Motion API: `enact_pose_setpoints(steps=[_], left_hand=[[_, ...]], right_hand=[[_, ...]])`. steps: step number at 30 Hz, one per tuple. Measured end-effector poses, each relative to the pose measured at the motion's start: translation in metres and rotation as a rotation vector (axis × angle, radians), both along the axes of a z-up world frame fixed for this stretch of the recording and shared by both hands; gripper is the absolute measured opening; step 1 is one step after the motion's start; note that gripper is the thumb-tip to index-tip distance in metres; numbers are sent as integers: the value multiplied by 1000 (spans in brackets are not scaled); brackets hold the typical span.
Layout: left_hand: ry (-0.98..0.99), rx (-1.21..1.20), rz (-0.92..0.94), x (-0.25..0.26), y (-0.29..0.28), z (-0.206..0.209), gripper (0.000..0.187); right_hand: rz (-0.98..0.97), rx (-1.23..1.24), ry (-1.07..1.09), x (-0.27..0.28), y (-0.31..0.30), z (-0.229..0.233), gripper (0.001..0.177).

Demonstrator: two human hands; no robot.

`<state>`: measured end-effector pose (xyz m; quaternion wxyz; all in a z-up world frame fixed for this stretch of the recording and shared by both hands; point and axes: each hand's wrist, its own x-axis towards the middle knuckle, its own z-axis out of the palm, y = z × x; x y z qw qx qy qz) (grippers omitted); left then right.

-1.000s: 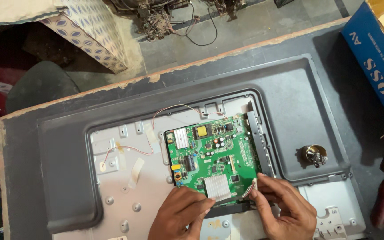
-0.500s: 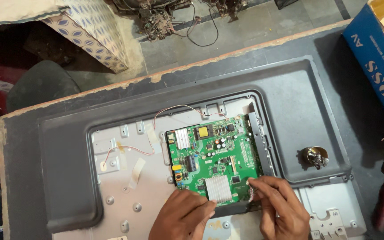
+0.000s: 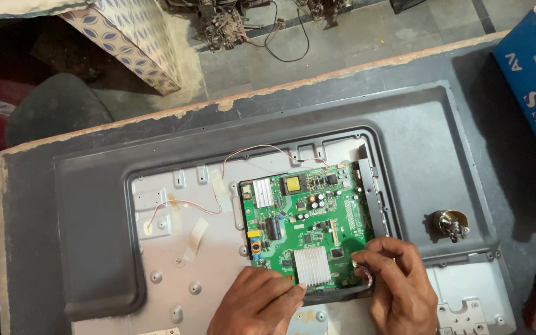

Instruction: The person works on a disassembled television, connecting wires to a circuit board and handling a small cylindrical component. They use a screwdriver to manipulate parts on the board and adjust connections.

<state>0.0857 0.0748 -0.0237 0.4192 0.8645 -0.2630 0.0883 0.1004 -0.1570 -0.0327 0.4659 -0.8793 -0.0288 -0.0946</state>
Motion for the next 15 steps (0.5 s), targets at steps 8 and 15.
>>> enact_pose_setpoints(steps=[8,15], left_hand=[[15,43,-19,-3,4,-3,29],[-4,25,-34,-5,6,-8,34]], right_hand=[[36,-69,22,10,-2,1,46],[-11,-47,47,20,4,11,39]])
